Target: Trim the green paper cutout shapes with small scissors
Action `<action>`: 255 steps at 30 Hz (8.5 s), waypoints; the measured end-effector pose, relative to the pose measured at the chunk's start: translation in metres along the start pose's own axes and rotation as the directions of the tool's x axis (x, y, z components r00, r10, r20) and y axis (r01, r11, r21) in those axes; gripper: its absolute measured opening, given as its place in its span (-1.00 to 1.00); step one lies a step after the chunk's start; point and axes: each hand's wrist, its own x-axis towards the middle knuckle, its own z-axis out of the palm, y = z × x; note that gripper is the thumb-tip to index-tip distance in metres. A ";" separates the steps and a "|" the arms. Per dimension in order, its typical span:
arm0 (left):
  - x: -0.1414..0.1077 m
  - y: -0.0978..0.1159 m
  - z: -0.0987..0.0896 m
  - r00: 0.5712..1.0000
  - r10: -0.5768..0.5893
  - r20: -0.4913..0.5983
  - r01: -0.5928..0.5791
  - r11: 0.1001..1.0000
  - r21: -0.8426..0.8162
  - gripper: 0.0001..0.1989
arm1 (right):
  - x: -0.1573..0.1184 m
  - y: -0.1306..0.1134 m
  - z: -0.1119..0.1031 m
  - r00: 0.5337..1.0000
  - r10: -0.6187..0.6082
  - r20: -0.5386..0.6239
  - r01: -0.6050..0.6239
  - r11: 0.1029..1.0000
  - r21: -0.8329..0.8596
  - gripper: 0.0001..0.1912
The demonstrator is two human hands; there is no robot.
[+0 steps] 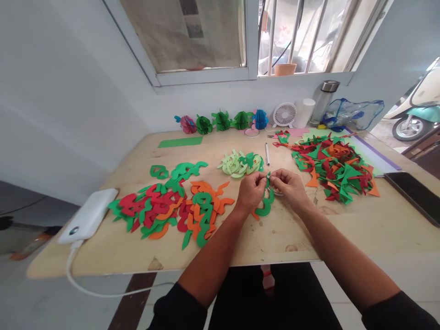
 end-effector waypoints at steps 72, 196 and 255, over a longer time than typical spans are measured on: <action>-0.001 0.008 -0.007 0.996 0.044 0.072 -0.056 0.982 0.183 -0.86 | 0.001 0.004 -0.005 0.994 -0.105 0.027 0.108 0.922 -0.372 -0.90; 0.002 0.001 0.001 0.980 -0.191 0.060 0.197 0.871 -0.450 -0.84 | 0.005 -0.005 -0.013 0.990 0.030 -0.141 -0.039 0.997 -0.067 -0.68; 0.003 -0.005 0.012 0.888 -0.447 0.107 0.382 0.588 -0.714 -0.84 | 0.025 0.026 -0.024 0.969 -0.192 0.153 0.227 0.469 -0.854 -0.79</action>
